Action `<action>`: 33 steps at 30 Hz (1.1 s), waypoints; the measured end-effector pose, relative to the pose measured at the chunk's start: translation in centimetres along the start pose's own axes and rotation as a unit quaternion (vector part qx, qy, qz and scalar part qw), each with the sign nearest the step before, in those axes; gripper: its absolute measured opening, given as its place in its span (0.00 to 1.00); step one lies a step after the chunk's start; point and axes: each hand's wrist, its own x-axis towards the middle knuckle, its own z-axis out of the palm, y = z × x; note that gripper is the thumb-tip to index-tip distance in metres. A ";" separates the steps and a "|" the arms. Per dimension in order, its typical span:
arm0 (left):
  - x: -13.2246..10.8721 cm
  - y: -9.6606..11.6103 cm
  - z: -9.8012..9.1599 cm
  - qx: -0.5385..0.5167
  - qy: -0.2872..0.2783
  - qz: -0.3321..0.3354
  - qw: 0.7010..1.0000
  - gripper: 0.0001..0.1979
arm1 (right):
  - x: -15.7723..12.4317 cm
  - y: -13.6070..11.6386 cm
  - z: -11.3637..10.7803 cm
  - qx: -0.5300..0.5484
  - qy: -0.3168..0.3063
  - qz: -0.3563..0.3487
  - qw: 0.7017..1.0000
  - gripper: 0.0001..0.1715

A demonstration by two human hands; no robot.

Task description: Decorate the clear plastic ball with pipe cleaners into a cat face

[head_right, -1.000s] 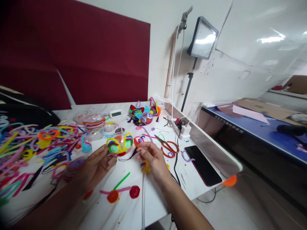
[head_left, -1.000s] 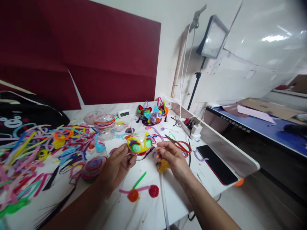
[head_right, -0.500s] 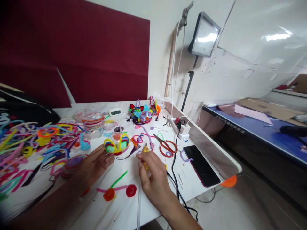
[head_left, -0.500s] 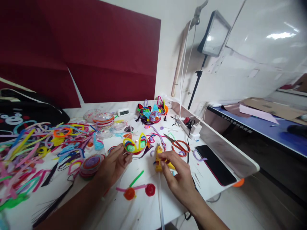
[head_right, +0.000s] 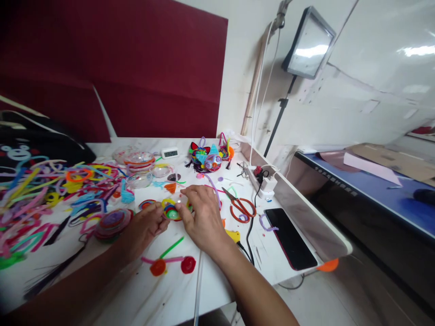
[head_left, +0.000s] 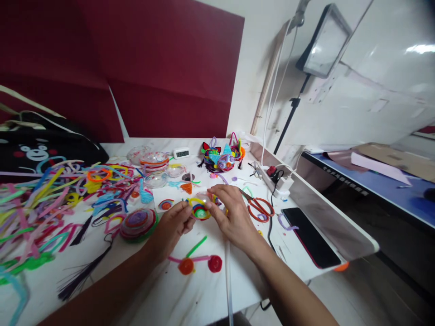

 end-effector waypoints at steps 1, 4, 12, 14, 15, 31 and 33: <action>0.0 0.0 0.0 0.000 0.005 0.000 1.000 0.17 | 0.2 0.1 0.0 0.001 -0.012 0.003 1.000 0.13; -0.1 -0.2 0.0 0.006 0.012 0.000 1.000 0.17 | 0.3 0.4 0.2 0.005 -0.033 0.015 0.999 0.12; -0.1 -0.8 -0.2 0.026 0.006 -0.001 1.000 0.16 | 0.2 0.9 0.8 0.012 -0.021 0.023 0.999 0.10; -0.2 -0.7 -0.2 0.025 0.010 0.002 1.000 0.15 | 0.3 1.0 0.9 0.020 -0.019 0.024 0.999 0.11; -0.2 -0.7 -0.2 0.023 0.009 0.005 1.000 0.15 | 0.3 1.1 1.0 0.024 -0.019 0.024 0.999 0.11; -0.4 -0.6 -0.2 0.008 -0.002 0.022 1.000 0.17 | 0.4 0.8 1.6 0.043 -0.017 0.035 0.998 0.12; -0.3 -0.6 -0.3 -0.002 0.003 0.018 1.000 0.16 | 0.4 0.8 1.8 0.042 -0.012 0.036 0.998 0.12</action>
